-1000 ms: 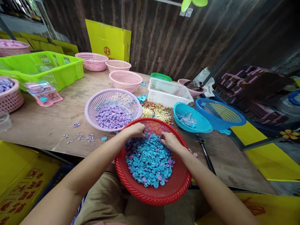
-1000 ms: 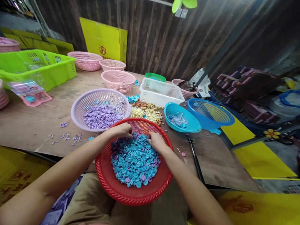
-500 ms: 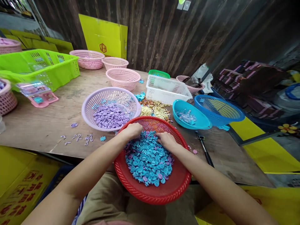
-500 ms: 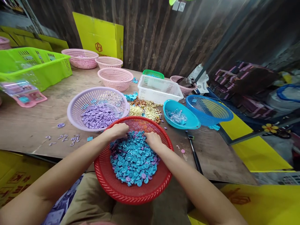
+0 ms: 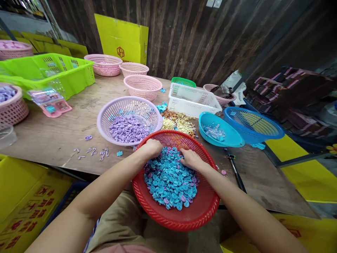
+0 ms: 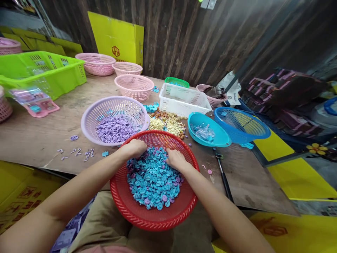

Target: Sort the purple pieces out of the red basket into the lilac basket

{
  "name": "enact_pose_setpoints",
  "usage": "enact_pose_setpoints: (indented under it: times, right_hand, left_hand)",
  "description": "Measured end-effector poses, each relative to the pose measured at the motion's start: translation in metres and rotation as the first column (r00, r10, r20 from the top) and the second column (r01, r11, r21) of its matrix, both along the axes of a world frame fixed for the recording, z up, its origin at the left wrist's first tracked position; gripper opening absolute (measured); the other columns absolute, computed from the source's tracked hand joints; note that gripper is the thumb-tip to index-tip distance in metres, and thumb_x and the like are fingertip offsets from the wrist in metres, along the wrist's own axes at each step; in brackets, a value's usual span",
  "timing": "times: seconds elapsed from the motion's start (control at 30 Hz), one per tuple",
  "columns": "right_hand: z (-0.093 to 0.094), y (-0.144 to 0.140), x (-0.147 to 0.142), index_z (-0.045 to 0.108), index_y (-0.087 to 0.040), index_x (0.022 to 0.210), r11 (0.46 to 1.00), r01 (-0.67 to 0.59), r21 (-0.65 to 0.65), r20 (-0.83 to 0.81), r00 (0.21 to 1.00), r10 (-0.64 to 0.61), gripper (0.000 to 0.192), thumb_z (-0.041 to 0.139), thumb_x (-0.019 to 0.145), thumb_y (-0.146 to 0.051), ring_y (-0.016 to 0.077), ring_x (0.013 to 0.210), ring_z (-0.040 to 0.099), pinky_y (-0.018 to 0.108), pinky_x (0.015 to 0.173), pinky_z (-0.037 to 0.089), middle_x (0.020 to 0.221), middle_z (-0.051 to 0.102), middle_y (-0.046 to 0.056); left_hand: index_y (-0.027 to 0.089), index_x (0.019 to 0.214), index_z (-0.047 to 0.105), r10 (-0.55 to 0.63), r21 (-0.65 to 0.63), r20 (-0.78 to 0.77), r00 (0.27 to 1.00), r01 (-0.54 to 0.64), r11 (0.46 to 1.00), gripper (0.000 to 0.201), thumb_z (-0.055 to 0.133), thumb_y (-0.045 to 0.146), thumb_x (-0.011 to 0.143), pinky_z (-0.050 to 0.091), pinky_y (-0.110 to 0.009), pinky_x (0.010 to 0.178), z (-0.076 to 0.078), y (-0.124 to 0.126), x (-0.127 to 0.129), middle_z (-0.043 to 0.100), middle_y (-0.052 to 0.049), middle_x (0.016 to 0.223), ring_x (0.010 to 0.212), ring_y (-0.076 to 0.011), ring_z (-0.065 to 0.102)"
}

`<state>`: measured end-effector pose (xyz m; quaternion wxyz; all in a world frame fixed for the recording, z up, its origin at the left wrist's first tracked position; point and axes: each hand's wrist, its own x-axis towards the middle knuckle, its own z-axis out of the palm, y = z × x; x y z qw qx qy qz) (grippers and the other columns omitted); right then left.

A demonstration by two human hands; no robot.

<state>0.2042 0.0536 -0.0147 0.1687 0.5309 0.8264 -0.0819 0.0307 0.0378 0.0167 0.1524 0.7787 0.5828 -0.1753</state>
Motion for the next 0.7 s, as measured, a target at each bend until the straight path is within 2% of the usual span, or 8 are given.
enact_pose_setpoints:
  times: [0.13, 0.27, 0.33, 0.43, 0.5, 0.57, 0.63, 0.7]
  right_hand:
    - [-0.003, -0.001, -0.001, 0.051, -0.017, 0.097, 1.000, -0.016, -0.014, 0.021, 1.000, 0.017, 0.026, 0.042, 0.075, -0.029, 0.0233, 0.085, 0.057, 0.027, 0.061, 0.037, 0.092, 0.061, 0.012]
    - [-0.003, -0.001, -0.001, 0.050, -0.015, 0.095, 1.000, -0.002, 0.010, 0.020, 1.000, 0.002, 0.025, 0.038, 0.075, -0.025, 0.0248, 0.083, 0.057, 0.028, 0.058, 0.035, 0.091, 0.061, 0.015]
    - [-0.003, 0.000, -0.001, 0.048, -0.015, 0.094, 0.999, 0.032, 0.013, -0.029, 0.999, -0.032, 0.025, 0.038, 0.073, -0.025, 0.0243, 0.079, 0.057, 0.027, 0.055, 0.033, 0.089, 0.061, 0.014]
    - [-0.003, 0.003, 0.001, 0.046, -0.016, 0.088, 0.997, 0.075, 0.001, -0.177, 0.982, -0.074, 0.019, 0.039, 0.073, -0.026, 0.0198, 0.073, 0.055, 0.025, 0.053, 0.031, 0.082, 0.060, 0.010]
    - [-0.001, 0.005, 0.002, 0.045, -0.018, 0.081, 0.998, 0.065, -0.011, -0.295, 0.953, -0.065, 0.012, 0.041, 0.072, -0.025, 0.0159, 0.069, 0.053, 0.023, 0.054, 0.031, 0.077, 0.059, 0.005]
    - [0.001, 0.008, 0.003, 0.043, -0.019, 0.072, 0.998, 0.047, -0.029, -0.408, 0.911, -0.055, 0.005, 0.042, 0.070, -0.023, 0.0130, 0.067, 0.049, 0.021, 0.055, 0.031, 0.072, 0.056, 0.001]
    - [0.005, 0.009, 0.002, 0.040, -0.019, 0.067, 0.996, 0.054, -0.067, -0.504, 0.860, -0.081, 0.008, 0.043, 0.070, -0.024, 0.0113, 0.064, 0.046, 0.020, 0.055, 0.031, 0.068, 0.052, -0.001]
    - [0.009, 0.009, 0.002, 0.037, -0.019, 0.064, 0.988, 0.081, -0.133, -0.580, 0.802, -0.144, 0.012, 0.044, 0.070, -0.027, 0.0099, 0.061, 0.044, 0.019, 0.053, 0.031, 0.063, 0.049, -0.003]
  left_hand:
    - [0.010, 0.092, 0.063, -0.013, 0.064, 0.023, 1.000, 0.012, 0.998, 0.029, 0.054, 0.007, 0.064, 0.045, -0.036, 0.075, -0.001, 0.000, -0.001, 0.061, -0.018, 0.098, 0.094, -0.0291, 0.055]
    - [0.010, 0.091, 0.062, -0.072, 0.067, 0.044, 0.996, 0.069, 0.995, 0.030, 0.059, 0.015, 0.061, 0.046, -0.034, 0.070, -0.006, 0.005, -0.005, 0.061, -0.018, 0.095, 0.090, -0.0288, 0.056]
    - [0.012, 0.086, 0.063, -0.077, 0.055, 0.115, 0.990, 0.071, 0.996, 0.028, 0.060, 0.022, 0.060, 0.045, -0.030, 0.066, -0.010, 0.010, -0.008, 0.062, -0.014, 0.091, 0.085, -0.0257, 0.056]
    - [0.014, 0.079, 0.061, -0.080, 0.027, 0.299, 0.951, 0.075, 0.997, 0.020, 0.055, 0.026, 0.064, 0.042, -0.024, 0.062, -0.013, 0.017, -0.014, 0.062, -0.007, 0.080, 0.074, -0.0174, 0.055]
    - [0.014, 0.078, 0.059, -0.081, -0.025, 0.453, 0.888, 0.103, 0.994, 0.018, 0.050, 0.027, 0.068, 0.040, -0.022, 0.059, -0.013, 0.019, -0.018, 0.058, -0.003, 0.073, 0.067, -0.0129, 0.052]
    - [0.015, 0.082, 0.055, -0.010, -0.142, 0.628, 0.778, 0.128, 0.982, 0.020, 0.045, 0.030, 0.073, 0.038, -0.021, 0.055, -0.010, 0.018, -0.022, 0.055, -0.001, 0.069, 0.060, -0.0098, 0.048]
    - [0.016, 0.090, 0.051, 0.129, -0.283, 0.774, 0.620, 0.157, 0.946, 0.023, 0.041, 0.032, 0.076, 0.039, -0.021, 0.053, -0.005, 0.016, -0.026, 0.053, 0.000, 0.070, 0.057, -0.0081, 0.046]
    - [0.016, 0.097, 0.047, 0.249, -0.368, 0.857, 0.452, 0.196, 0.909, 0.026, 0.039, 0.031, 0.078, 0.040, -0.020, 0.053, -0.001, 0.013, -0.030, 0.053, -0.001, 0.074, 0.059, -0.0074, 0.048]
